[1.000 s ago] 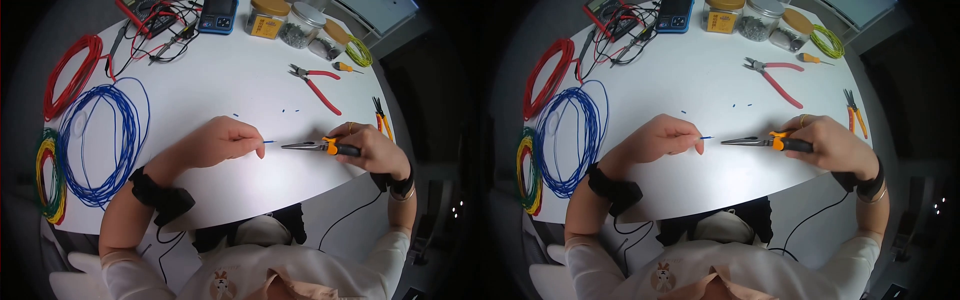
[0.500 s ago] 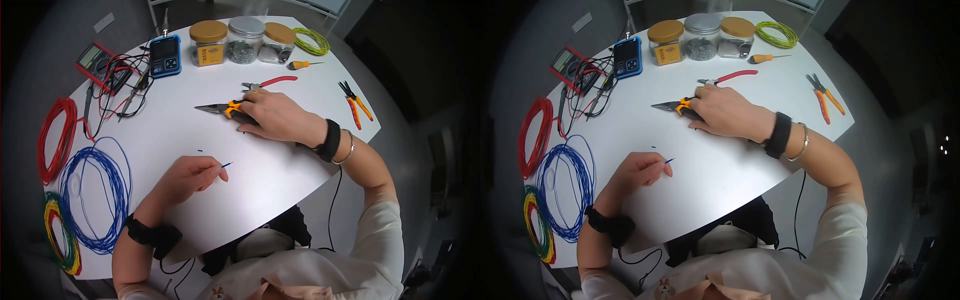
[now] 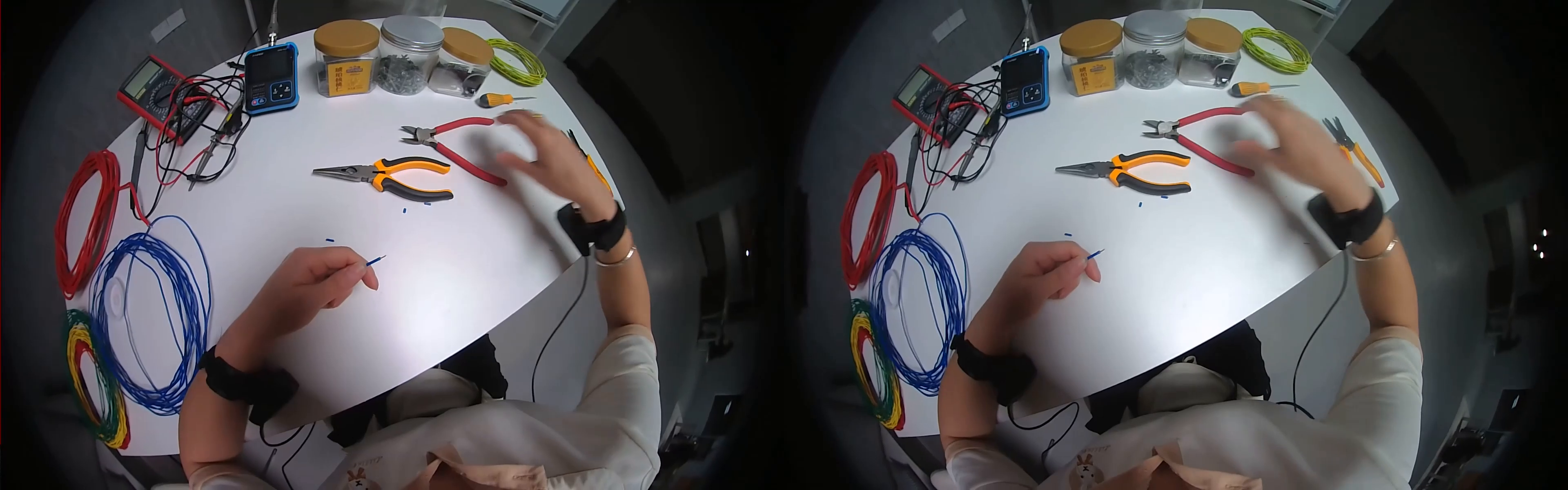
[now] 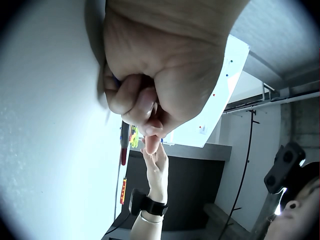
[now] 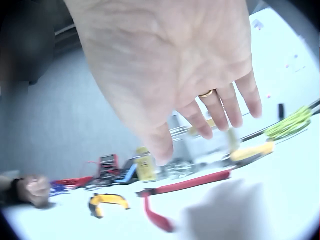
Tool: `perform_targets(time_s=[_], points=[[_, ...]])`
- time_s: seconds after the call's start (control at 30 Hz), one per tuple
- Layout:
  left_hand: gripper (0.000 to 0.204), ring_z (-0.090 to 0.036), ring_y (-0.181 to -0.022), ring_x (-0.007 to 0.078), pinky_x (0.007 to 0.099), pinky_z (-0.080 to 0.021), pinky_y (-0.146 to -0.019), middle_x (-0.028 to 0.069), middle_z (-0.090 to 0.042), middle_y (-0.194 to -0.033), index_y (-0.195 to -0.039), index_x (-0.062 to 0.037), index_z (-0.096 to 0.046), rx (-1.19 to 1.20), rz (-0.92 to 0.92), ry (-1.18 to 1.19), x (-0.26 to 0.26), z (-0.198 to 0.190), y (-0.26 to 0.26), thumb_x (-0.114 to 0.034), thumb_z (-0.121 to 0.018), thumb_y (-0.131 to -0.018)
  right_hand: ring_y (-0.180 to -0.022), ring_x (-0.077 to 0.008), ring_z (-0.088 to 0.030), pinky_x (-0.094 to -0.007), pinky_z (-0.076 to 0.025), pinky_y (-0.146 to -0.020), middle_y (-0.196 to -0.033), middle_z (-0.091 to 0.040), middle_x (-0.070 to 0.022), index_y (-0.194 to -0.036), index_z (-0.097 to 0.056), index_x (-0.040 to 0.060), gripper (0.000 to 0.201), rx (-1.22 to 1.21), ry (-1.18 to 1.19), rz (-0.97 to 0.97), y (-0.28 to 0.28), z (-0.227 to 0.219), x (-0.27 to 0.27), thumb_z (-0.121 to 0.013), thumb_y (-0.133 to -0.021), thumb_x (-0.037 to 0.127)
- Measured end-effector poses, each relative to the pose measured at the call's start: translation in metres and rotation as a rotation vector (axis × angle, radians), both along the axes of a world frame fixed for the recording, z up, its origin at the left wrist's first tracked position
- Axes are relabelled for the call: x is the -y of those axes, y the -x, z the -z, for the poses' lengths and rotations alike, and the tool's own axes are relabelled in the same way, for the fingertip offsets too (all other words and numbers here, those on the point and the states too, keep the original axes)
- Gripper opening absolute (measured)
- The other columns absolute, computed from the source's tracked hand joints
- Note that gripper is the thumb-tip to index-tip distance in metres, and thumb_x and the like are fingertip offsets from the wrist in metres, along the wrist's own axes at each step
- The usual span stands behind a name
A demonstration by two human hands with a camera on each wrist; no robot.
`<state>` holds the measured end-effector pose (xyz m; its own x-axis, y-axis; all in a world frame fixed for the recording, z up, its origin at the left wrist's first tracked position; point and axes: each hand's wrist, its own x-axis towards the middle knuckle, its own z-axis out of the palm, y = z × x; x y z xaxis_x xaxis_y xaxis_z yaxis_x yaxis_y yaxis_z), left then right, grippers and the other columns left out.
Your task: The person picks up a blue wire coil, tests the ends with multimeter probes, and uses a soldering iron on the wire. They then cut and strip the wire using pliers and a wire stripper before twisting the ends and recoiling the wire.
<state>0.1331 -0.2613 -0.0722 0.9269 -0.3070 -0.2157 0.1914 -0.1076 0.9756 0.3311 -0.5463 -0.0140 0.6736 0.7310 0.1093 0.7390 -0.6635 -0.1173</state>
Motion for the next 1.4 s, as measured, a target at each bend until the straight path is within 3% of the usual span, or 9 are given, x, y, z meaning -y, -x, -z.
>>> perform_targets(time_s=[0.17, 0.23, 0.43, 0.47, 0.57, 0.73, 0.93, 1.17, 1.4], points=[[0.023, -0.035, -0.050, 0.0043, 0.0206, -0.029, -0.049, -0.0057, -0.038, -0.052, -0.085, -0.0026, -0.063, -0.031, -0.002, 0.019, 0.000, 0.000, 0.000, -0.016, -0.047, -0.093, -0.129, -0.0328, -0.035, -0.0390, -0.033, -0.105, -0.140, -0.034, -0.0194, -0.135, -0.038, 0.0071, 0.067, 0.009, 0.300, 0.657, -0.066, 0.013, 0.116, -0.057, -0.085, 0.047], [0.022, -0.035, -0.050, 0.0042, 0.0206, -0.030, -0.049, -0.0059, -0.038, -0.052, -0.085, -0.0027, -0.063, -0.033, -0.005, 0.028, 0.001, -0.001, 0.000, -0.016, -0.047, -0.092, -0.131, -0.0334, -0.032, -0.0407, -0.031, -0.106, -0.142, -0.030, -0.0199, -0.137, -0.035, 0.0067, 0.068, -0.057, 0.230, 0.730, -0.073, 0.020, 0.144, -0.055, -0.086, 0.047], [0.022, -0.035, -0.050, 0.0036, 0.0199, -0.028, -0.048, -0.0061, -0.039, -0.053, -0.085, -0.0025, -0.063, -0.020, -0.028, -0.010, 0.003, -0.003, 0.001, -0.015, -0.046, -0.092, -0.128, -0.0363, -0.037, -0.0429, -0.032, -0.104, -0.137, -0.036, -0.0252, -0.140, -0.030, 0.0052, 0.091, -0.219, 0.173, 0.760, -0.085, 0.030, 0.179, -0.058, -0.076, 0.063], [0.021, -0.035, -0.050, 0.0033, 0.0195, -0.027, -0.048, -0.0062, -0.039, -0.054, -0.085, -0.0024, -0.063, -0.022, -0.037, -0.021, 0.003, -0.004, 0.001, -0.015, -0.046, -0.091, -0.114, -0.0384, -0.051, -0.0395, -0.044, -0.090, -0.129, -0.044, -0.0283, -0.139, -0.032, 0.0037, 0.099, -0.301, 0.124, 0.807, -0.091, 0.036, 0.185, -0.062, -0.068, 0.065], [0.022, -0.034, -0.050, 0.0034, 0.0193, -0.027, -0.048, -0.0062, -0.039, -0.054, -0.085, -0.0024, -0.063, 0.022, -0.025, -0.011, 0.000, -0.001, 0.001, -0.015, -0.046, -0.091, -0.115, -0.0385, -0.050, -0.0381, -0.039, -0.097, -0.120, -0.052, -0.0283, -0.138, -0.034, 0.0031, 0.100, -0.341, 0.138, 0.729, -0.080, 0.036, 0.183, -0.062, -0.066, 0.067], [0.020, -0.034, -0.052, 0.0032, 0.0188, -0.027, -0.048, -0.0063, -0.040, -0.057, -0.088, -0.0013, -0.062, -0.010, -0.063, 0.029, 0.002, 0.000, 0.002, -0.015, -0.048, -0.091, -0.095, -0.0303, -0.062, -0.0331, -0.045, -0.088, -0.102, -0.063, -0.0211, -0.123, -0.050, -0.0016, 0.069, -0.230, 0.177, 0.712, -0.062, 0.019, 0.164, -0.075, -0.071, 0.036], [0.020, -0.035, -0.054, 0.0027, 0.0183, -0.027, -0.049, -0.0045, -0.044, -0.063, -0.090, -0.0007, -0.062, 0.024, -0.051, 0.021, -0.002, 0.002, 0.004, -0.016, -0.050, -0.091, -0.092, -0.0275, -0.061, -0.0287, -0.045, -0.078, -0.100, -0.062, -0.0181, -0.120, -0.052, -0.0007, 0.073, -0.371, 0.452, 0.817, -0.056, 0.003, 0.147, -0.076, -0.066, 0.042], [0.019, -0.035, -0.056, 0.0029, 0.0180, -0.027, -0.050, -0.0035, -0.046, -0.065, -0.090, -0.0013, -0.063, 0.046, -0.014, 0.078, -0.004, 0.005, 0.004, -0.016, -0.050, -0.091, -0.095, -0.0310, -0.060, -0.0349, -0.046, -0.080, -0.103, -0.061, -0.0200, -0.119, -0.053, -0.0019, 0.074, -0.316, 0.304, 0.777, -0.030, 0.004, 0.159, -0.075, -0.062, 0.041], [0.019, -0.037, -0.058, 0.0033, 0.0179, -0.029, -0.051, -0.0022, -0.048, -0.067, -0.091, -0.0009, -0.063, 0.098, -0.012, 0.084, -0.005, 0.011, 0.004, -0.016, -0.051, -0.090, -0.063, -0.0246, -0.057, -0.0349, -0.047, -0.060, -0.075, -0.058, -0.0199, -0.094, -0.056, -0.0073, 0.043, -0.292, 0.352, 0.707, -0.024, 0.007, 0.166, -0.060, -0.066, 0.025]])
